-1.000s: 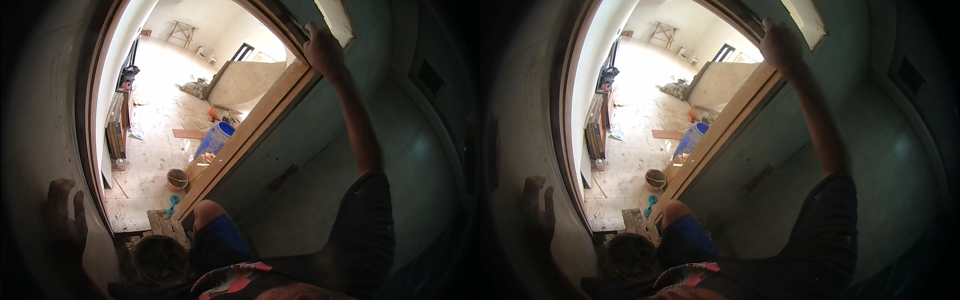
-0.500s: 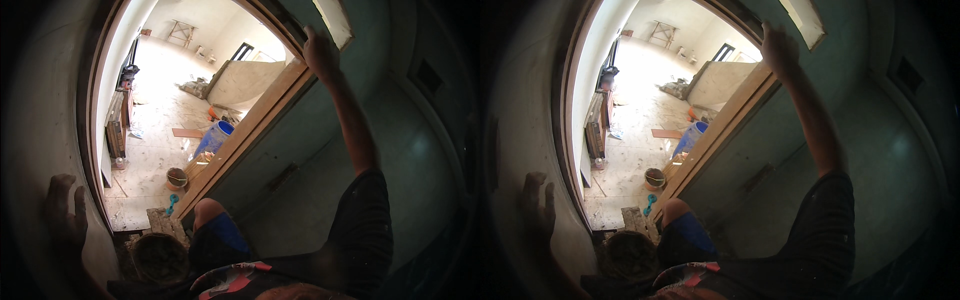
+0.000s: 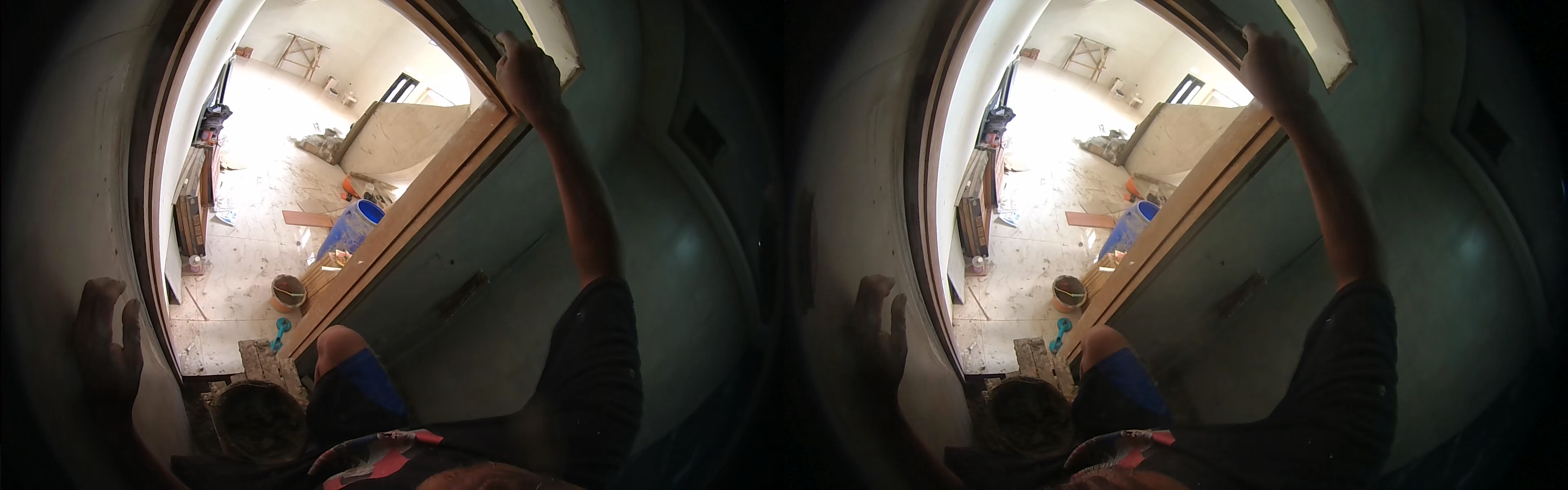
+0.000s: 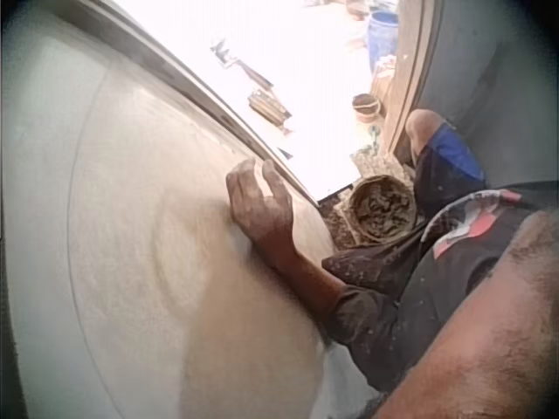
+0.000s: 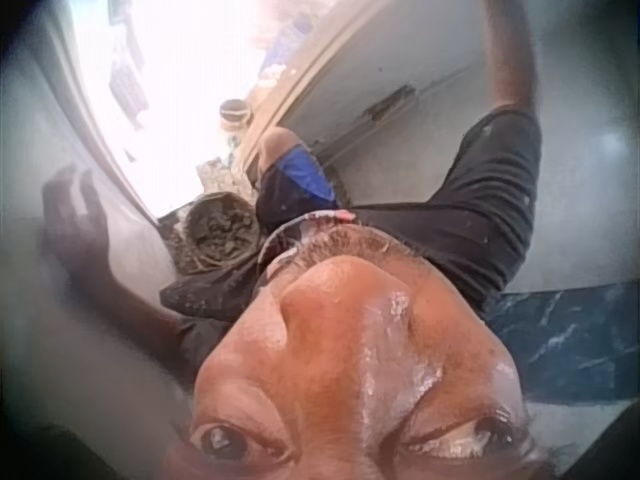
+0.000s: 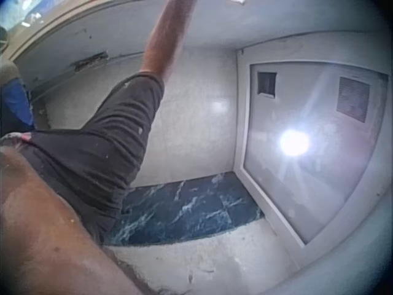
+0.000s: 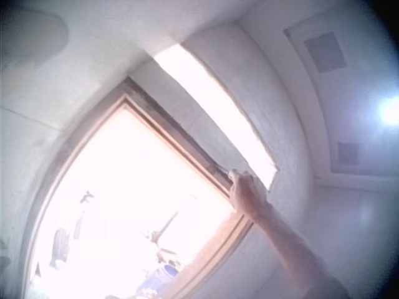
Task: The person applies plaster to the edges and top of a wooden door frame using a trowel and a smoothing tool.
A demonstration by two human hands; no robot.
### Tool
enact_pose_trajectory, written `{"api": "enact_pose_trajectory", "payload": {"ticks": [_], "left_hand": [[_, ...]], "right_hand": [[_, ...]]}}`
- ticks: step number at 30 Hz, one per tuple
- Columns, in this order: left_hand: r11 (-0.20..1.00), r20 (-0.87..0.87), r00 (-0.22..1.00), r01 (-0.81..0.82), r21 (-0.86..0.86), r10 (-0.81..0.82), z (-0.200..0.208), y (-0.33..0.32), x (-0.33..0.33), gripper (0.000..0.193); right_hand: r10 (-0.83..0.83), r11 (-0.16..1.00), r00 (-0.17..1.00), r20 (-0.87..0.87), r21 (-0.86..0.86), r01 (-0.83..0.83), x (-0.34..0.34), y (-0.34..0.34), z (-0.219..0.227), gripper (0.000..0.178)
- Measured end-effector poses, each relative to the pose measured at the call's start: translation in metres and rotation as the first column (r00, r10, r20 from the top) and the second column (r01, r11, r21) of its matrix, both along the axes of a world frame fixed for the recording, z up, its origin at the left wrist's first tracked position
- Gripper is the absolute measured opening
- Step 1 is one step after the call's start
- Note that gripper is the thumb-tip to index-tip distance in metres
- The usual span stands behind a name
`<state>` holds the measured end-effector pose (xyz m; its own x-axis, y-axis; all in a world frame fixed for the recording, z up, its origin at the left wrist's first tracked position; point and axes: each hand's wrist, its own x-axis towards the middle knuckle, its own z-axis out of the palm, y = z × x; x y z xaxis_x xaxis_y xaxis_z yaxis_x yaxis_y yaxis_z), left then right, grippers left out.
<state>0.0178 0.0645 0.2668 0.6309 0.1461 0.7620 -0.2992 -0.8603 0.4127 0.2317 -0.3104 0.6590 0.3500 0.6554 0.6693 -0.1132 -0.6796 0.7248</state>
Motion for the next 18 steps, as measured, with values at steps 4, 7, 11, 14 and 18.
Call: {"api": "enact_pose_trajectory", "payload": {"ticks": [4,7,11,14,18], "left_hand": [[1.0,0.005,1.0,0.002,-0.02,-0.002,-0.002,0.0,0.0,0.012],[1.0,0.015,1.0,0.017,-0.007,-0.016,-0.003,0.0,0.002,0.012],[1.0,0.032,0.999,-0.012,0.011,0.011,0.0,-0.001,-0.001,0.012],[1.0,-0.005,1.0,-0.028,-0.005,0.028,-0.001,0.0,-0.004,0.011],[1.0,0.022,1.0,0.004,0.003,-0.004,-0.004,0.0,0.003,0.011]], "right_hand": [[0.041,0.999,0.998,0.054,-0.008,-0.041,-0.004,-0.003,-0.006,0.03],[0.172,0.984,0.985,-0.023,-0.044,-0.173,-0.012,-0.011,0.013,0.03],[0.066,0.997,0.986,-0.154,-0.034,-0.072,-0.018,0.007,0.046,0.028],[0.095,0.995,0.934,-0.346,0.022,-0.093,-0.026,0.04,0.067,0.014],[-0.063,0.983,0.903,-0.424,0.131,0.13,-0.046,0.076,0.095,0.02]]}}
